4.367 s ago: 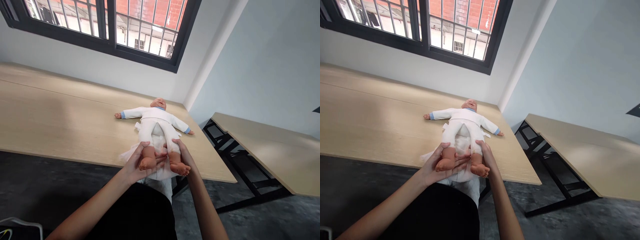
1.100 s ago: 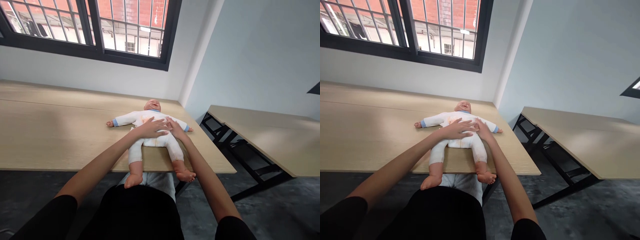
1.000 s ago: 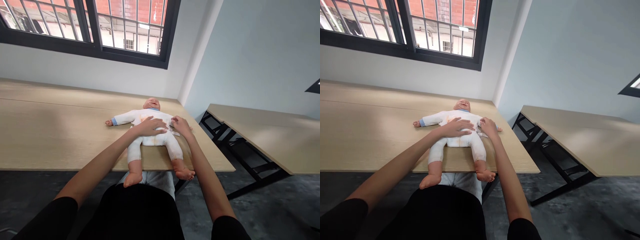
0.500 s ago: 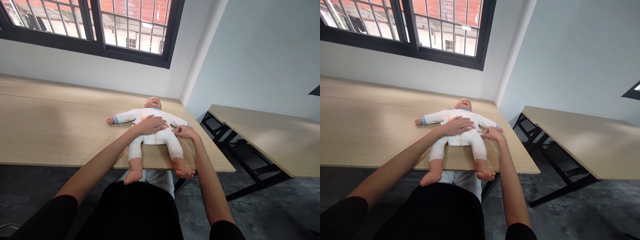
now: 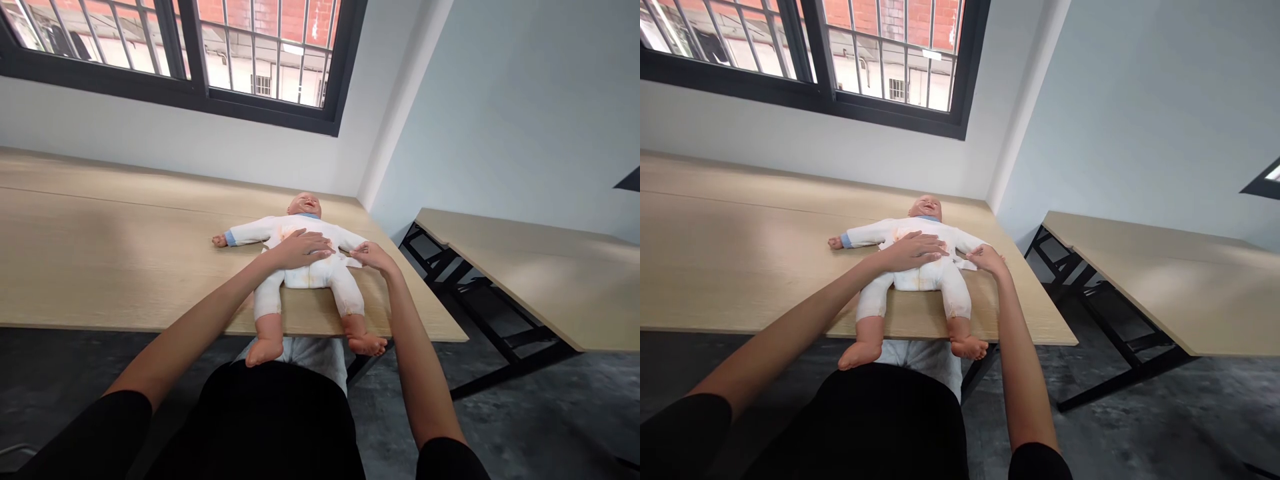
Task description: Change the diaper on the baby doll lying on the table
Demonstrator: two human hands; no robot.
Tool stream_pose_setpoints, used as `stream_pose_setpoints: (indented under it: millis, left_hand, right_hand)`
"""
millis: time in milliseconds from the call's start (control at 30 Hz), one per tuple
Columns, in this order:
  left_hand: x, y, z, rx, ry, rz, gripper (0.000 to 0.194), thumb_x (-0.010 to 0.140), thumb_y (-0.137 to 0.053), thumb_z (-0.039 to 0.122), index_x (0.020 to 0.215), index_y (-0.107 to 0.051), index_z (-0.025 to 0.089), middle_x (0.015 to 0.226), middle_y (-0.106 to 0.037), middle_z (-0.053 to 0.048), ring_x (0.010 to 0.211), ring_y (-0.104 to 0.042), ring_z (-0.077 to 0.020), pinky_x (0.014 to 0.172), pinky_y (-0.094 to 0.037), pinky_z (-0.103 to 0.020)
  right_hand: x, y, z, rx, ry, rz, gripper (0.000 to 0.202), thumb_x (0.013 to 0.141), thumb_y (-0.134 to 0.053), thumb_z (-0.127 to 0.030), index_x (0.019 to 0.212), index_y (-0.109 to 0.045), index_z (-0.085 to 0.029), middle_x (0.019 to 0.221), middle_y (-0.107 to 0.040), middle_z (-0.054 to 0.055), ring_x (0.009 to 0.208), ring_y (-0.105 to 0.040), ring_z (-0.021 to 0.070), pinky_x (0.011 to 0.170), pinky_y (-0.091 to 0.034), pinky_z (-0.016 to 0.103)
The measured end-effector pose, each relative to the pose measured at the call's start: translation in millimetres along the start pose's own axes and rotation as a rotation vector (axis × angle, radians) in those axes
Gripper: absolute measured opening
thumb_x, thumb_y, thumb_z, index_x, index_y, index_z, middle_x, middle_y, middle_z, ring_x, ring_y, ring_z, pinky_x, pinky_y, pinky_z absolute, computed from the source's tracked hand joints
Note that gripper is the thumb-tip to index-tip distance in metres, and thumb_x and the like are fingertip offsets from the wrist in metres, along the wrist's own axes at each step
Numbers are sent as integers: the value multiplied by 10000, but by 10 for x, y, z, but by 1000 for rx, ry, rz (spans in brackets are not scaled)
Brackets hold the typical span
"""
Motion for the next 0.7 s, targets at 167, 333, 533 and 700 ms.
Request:
stream_pose_setpoints:
  millis: [167,333,533,700]
  left_hand:
    - [9,-23,-16,-2,19,-2,434,1032,-259,446,1300,-583,336,1510,-461,14,1441,-295,-196,1174,-103,-494]
    - [1,-13,-8,-3,3,14,428,1033,-267,435,1300,-584,327,1488,-489,15,1429,-319,-191,1178,-119,-490]
    - [-12,3,10,-5,29,-6,431,1034,-256,449,1307,-569,335,1481,-495,34,1435,-313,-193,1179,-114,-530]
    - [33,-45,26,79,55,-42,433,1023,-274,490,1243,-618,343,1473,-502,50,1442,-307,-206,1186,-136,-515]
  right_hand:
    - [-70,-91,-16,252,-51,-101,407,571,-891,-336,822,-628,-154,658,-660,10,616,-603,150,547,-443,217]
    - [-145,-97,-142,646,-65,-108,351,594,-874,-172,859,-643,-153,724,-684,33,646,-635,144,565,-534,212]
    - [-155,25,-172,1006,-133,105,348,581,-855,-75,823,-622,-166,743,-684,22,622,-632,110,542,-560,158]
    - [-137,-54,-414,1103,-32,143,441,500,-898,-145,822,-599,-180,733,-682,-6,576,-603,78,546,-541,136]
Point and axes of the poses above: each hand's wrist, its own x-axis towards the middle knuckle, its own y-axis out of the back of the hand, z = x × y, the point moved 6 cm from there along x, towards the middle knuckle
